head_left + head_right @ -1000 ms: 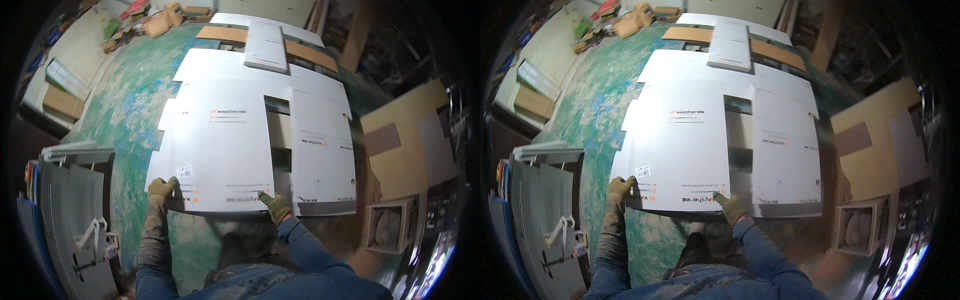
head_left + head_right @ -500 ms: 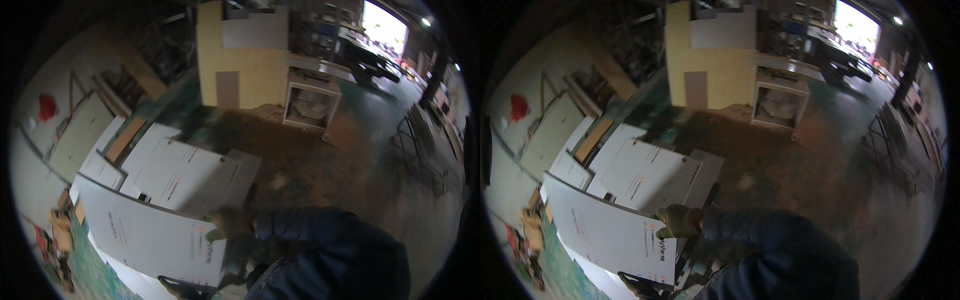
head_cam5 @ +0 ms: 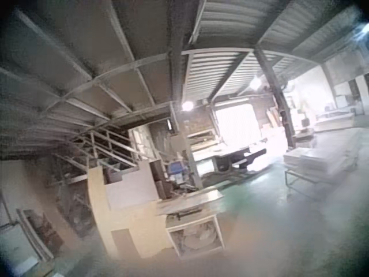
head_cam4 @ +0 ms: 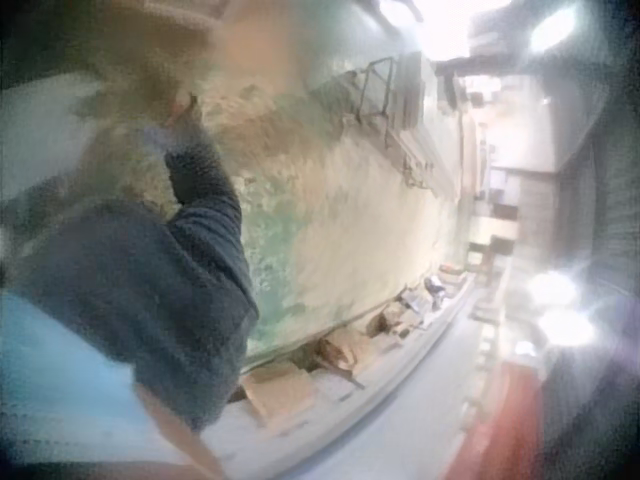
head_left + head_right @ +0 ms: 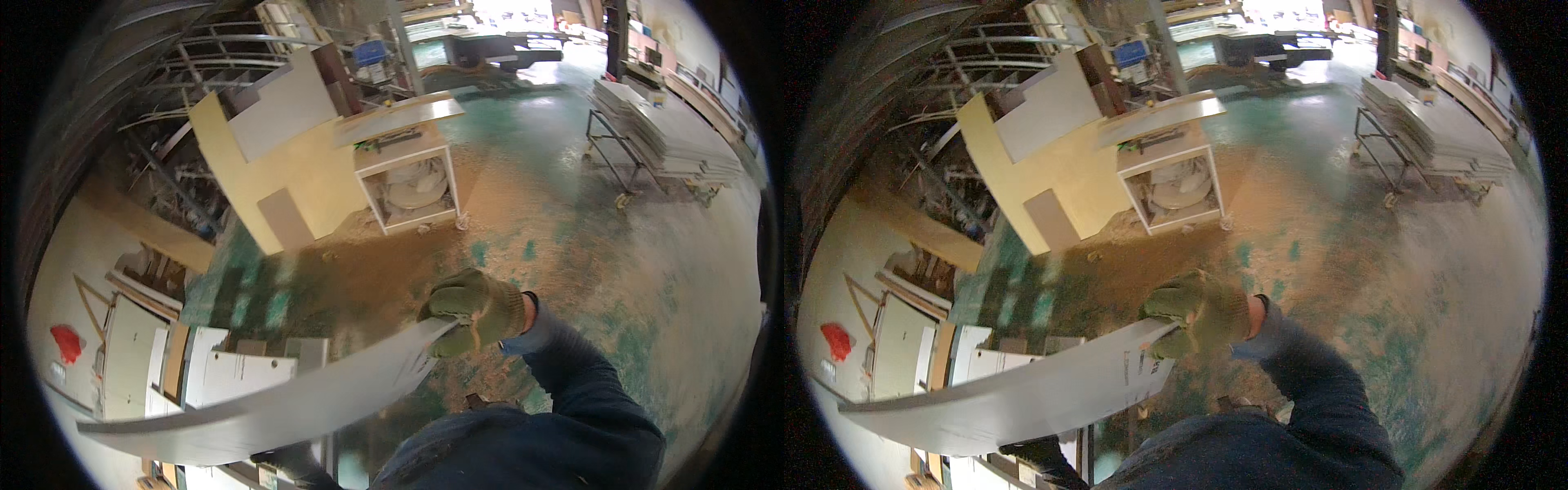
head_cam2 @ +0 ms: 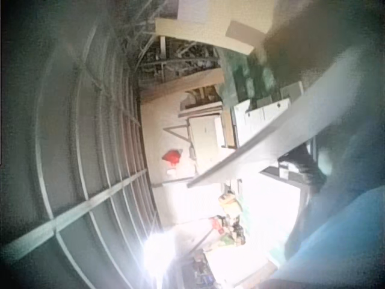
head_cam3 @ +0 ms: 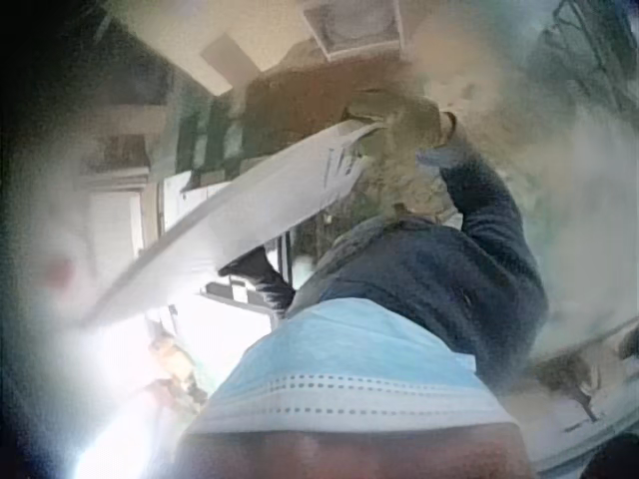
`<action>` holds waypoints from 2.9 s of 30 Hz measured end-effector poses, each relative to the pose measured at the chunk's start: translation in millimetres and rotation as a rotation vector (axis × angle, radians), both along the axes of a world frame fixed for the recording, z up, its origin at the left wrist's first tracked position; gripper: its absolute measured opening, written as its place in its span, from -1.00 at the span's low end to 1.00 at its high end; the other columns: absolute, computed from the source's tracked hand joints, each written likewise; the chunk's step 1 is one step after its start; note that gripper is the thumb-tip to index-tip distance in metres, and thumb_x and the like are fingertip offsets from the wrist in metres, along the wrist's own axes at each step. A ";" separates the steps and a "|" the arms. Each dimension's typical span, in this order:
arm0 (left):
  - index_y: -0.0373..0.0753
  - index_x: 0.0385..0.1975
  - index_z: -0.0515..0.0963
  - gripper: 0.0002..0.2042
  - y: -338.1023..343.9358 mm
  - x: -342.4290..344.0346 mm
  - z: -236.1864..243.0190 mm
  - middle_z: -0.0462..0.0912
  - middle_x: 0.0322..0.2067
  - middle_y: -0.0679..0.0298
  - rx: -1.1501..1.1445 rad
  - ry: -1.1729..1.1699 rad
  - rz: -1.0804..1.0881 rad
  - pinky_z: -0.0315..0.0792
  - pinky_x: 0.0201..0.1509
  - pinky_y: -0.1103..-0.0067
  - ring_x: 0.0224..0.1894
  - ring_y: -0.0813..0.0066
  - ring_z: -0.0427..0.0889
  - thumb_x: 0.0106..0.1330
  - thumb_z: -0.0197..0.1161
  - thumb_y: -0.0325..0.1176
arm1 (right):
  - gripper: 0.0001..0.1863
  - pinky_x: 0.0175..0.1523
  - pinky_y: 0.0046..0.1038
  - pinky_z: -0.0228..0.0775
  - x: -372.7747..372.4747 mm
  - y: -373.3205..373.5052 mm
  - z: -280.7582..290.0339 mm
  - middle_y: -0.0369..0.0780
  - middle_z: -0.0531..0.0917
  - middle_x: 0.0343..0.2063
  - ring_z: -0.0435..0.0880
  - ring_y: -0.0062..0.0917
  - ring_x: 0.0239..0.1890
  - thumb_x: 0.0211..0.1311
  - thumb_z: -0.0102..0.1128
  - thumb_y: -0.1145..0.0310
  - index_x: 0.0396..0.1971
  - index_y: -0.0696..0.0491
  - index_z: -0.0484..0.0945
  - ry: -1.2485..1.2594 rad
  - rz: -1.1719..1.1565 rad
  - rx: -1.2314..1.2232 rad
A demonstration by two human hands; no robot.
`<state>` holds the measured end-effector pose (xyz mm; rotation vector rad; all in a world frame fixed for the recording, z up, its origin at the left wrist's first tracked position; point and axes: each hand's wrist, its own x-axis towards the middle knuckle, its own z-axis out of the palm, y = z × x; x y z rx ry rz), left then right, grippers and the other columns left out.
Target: The person positions white panels under a drill press, operates the machine to drill holes, and then moves the panels to a stack. The person repeats this process with multiple panels.
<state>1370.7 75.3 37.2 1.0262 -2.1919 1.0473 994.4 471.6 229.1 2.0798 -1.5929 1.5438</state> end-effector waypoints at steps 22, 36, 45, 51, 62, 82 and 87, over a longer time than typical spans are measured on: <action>-0.39 0.19 0.42 -0.49 -101.7 -407.2 -81.2 0.55 -0.03 0.14 2.211 1.273 -1.114 0.44 0.11 0.36 -0.02 0.24 0.51 0.46 0.16 -0.06 | -0.62 -0.13 -0.47 0.54 -298.4 -10.5 -76.3 -0.29 0.63 -0.19 0.61 -0.57 -0.16 0.12 0.52 0.35 -0.10 0.05 0.56 -0.934 -0.791 -0.523; -0.36 -0.08 0.50 -0.70 -48.0 -659.6 81.5 0.56 -0.30 0.14 1.811 1.376 -0.613 0.47 -0.15 0.37 -0.29 0.24 0.52 0.28 0.16 -0.31 | -0.68 -0.29 -0.44 0.47 -585.7 -105.1 -101.7 -0.28 0.64 -0.43 0.56 -0.56 -0.41 0.22 0.46 0.17 -0.23 0.11 0.63 -1.407 -0.804 -0.517; -0.36 -0.05 0.62 -0.68 -4.1 -769.1 81.4 0.68 -0.25 0.08 1.537 1.382 -0.399 0.60 -0.13 0.37 -0.20 0.22 0.69 0.44 0.06 -0.26 | -0.63 -0.32 -0.42 0.49 -840.3 -219.6 -180.4 -0.25 0.66 -0.42 0.59 -0.54 -0.41 0.32 0.37 0.11 -0.18 0.16 0.65 -1.596 -0.405 0.034; -0.36 -0.05 0.61 -0.68 8.1 -816.5 67.2 0.67 -0.23 0.08 1.438 1.428 -0.146 0.59 -0.10 0.36 -0.18 0.22 0.68 0.45 0.06 -0.25 | -0.41 0.12 -0.24 0.52 -932.5 -265.8 -210.1 -0.02 0.65 0.07 0.67 -0.18 0.03 0.41 0.17 -0.05 0.14 0.17 0.54 -0.556 -0.734 0.518; -0.36 -0.05 0.61 -0.66 -21.6 -927.4 8.8 0.67 -0.20 0.08 1.616 1.339 -0.089 0.59 -0.07 0.34 -0.16 0.23 0.67 0.46 0.06 -0.21 | -0.11 0.53 0.18 -0.24 -1137.5 -100.1 -294.5 0.05 0.14 0.49 0.13 0.01 0.51 0.36 -0.09 -0.29 0.45 0.11 0.18 0.122 -1.229 0.872; -0.36 -0.05 0.59 -0.64 -67.4 -932.8 -23.6 0.65 -0.14 0.07 1.589 1.344 0.022 0.58 0.01 0.32 -0.11 0.23 0.65 0.48 0.06 -0.16 | -0.34 0.43 -0.20 0.21 -1200.9 -127.9 -244.1 -0.03 0.51 0.28 0.45 -0.16 0.34 0.39 -0.07 -0.19 0.22 0.02 0.54 0.064 -1.330 1.110; -0.36 -0.05 0.59 -0.63 -58.4 -910.0 -18.9 0.65 -0.13 0.07 1.505 1.403 0.008 0.58 0.02 0.31 -0.10 0.24 0.65 0.48 0.06 -0.14 | -0.36 0.42 -0.16 0.23 -1099.1 -53.4 -234.2 0.05 0.45 0.31 0.35 -0.06 0.40 0.45 0.04 -0.07 0.29 0.12 0.41 -0.261 -1.682 1.074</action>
